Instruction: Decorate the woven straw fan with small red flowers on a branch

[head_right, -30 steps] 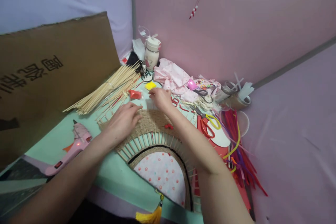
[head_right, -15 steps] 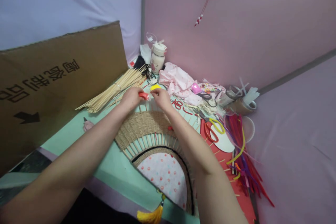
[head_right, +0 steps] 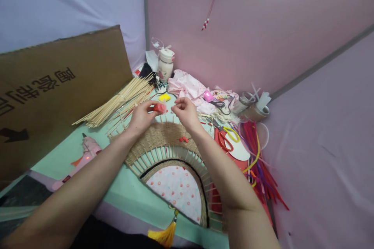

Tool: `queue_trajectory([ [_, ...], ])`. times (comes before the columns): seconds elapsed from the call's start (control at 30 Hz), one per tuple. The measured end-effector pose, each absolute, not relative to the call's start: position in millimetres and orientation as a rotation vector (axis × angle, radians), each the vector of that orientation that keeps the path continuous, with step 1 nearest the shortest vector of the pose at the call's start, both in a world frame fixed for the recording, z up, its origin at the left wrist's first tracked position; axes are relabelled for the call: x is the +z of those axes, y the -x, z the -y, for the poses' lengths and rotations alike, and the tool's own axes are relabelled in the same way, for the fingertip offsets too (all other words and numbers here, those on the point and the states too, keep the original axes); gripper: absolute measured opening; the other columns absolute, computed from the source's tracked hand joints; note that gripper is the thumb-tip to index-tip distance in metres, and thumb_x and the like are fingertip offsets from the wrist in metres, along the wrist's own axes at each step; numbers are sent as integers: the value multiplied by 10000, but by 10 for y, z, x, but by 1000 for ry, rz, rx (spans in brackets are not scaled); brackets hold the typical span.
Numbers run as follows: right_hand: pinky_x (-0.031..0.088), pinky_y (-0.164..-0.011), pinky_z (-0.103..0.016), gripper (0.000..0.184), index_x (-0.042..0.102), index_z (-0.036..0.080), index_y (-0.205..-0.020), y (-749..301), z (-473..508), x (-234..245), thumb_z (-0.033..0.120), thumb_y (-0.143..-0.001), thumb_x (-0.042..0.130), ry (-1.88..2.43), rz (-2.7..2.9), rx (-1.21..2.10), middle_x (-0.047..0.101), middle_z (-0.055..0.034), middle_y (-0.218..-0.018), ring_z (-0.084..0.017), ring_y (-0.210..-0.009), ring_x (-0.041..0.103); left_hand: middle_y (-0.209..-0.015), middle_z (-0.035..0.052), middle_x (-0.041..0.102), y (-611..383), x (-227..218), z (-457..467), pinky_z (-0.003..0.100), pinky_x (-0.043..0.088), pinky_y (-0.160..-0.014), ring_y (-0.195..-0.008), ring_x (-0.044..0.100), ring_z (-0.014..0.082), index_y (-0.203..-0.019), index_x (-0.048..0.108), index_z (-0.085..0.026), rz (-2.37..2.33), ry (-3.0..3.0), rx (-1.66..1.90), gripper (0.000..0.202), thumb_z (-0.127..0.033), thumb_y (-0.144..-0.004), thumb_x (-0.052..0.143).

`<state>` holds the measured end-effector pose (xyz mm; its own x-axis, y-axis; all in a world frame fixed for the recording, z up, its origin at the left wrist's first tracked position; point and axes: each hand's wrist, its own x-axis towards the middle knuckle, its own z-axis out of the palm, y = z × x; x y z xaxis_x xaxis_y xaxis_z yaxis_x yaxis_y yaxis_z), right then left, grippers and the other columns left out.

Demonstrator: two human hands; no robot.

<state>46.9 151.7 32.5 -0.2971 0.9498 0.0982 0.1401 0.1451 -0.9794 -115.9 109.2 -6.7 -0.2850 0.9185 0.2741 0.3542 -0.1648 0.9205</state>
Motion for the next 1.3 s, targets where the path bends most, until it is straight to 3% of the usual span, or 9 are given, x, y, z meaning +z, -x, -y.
queue_trajectory([
  [0.17,436,-632,-274,104,544,201,-759,-551,-1368,421,272,-715,606,1094,1806,931,581,21,-701,-118,-633,528,-999,54,684,1080,-34,-963,341,496,-914,-977,616,179,-903,670,-184,-1651,-1733,1531,223,-74,-741,562],
  [0.4,453,-641,-276,236,522,205,-852,-580,-1281,435,300,-685,659,1141,1807,1085,614,21,-712,-132,-651,584,-1110,67,649,938,34,-855,336,453,-989,-1078,593,180,-966,659,-197,-1698,-1872,1486,231,-89,-809,528],
  [0.53,417,-599,-261,252,484,213,-892,-625,-1272,417,289,-711,643,1140,1786,1122,586,43,-673,-121,-592,542,-1079,58,651,932,1,-848,304,476,-942,-1053,597,166,-961,653,-196,-1613,-1821,1544,221,-88,-806,538],
  [0.63,397,-585,-253,184,456,227,-868,-647,-1235,401,204,-736,583,1077,1793,927,534,50,-688,-116,-586,496,-1021,46,662,932,-28,-860,277,499,-865,-1001,606,160,-925,654,-193,-1545,-1761,1574,213,-73,-776,559],
  [0.73,409,-645,-273,92,520,218,-786,-657,-1177,390,131,-780,493,1048,1974,573,534,12,-725,-138,-657,510,-952,35,673,922,-39,-868,275,492,-860,-939,612,154,-886,658,-184,-1540,-1735,1565,204,-57,-750,576],
  [0.83,430,-709,-302,186,649,212,-796,-667,-1142,386,150,-849,481,1078,2103,400,590,-35,-793,-173,-753,558,-952,35,677,909,-40,-857,283,482,-883,-944,612,158,-891,666,-185,-1566,-1758,1546,192,-73,-762,580],
  [1.03,463,-700,-313,148,745,235,-945,-695,-1170,345,271,-836,651,1046,2084,518,594,-48,-886,-182,-791,569,-1073,51,661,893,-41,-810,284,467,-944,-1025,604,158,-983,683,-191,-1581,-1892,1456,211,-136,-847,532],
  [1.3,454,-715,-310,95,726,225,-847,-696,-1166,292,283,-836,652,1069,2114,384,588,-35,-828,-178,-775,556,-1091,45,651,864,13,-801,280,469,-923,-1012,613,170,-1013,688,-209,-1715,-1918,1291,209,-223,-892,519],
])
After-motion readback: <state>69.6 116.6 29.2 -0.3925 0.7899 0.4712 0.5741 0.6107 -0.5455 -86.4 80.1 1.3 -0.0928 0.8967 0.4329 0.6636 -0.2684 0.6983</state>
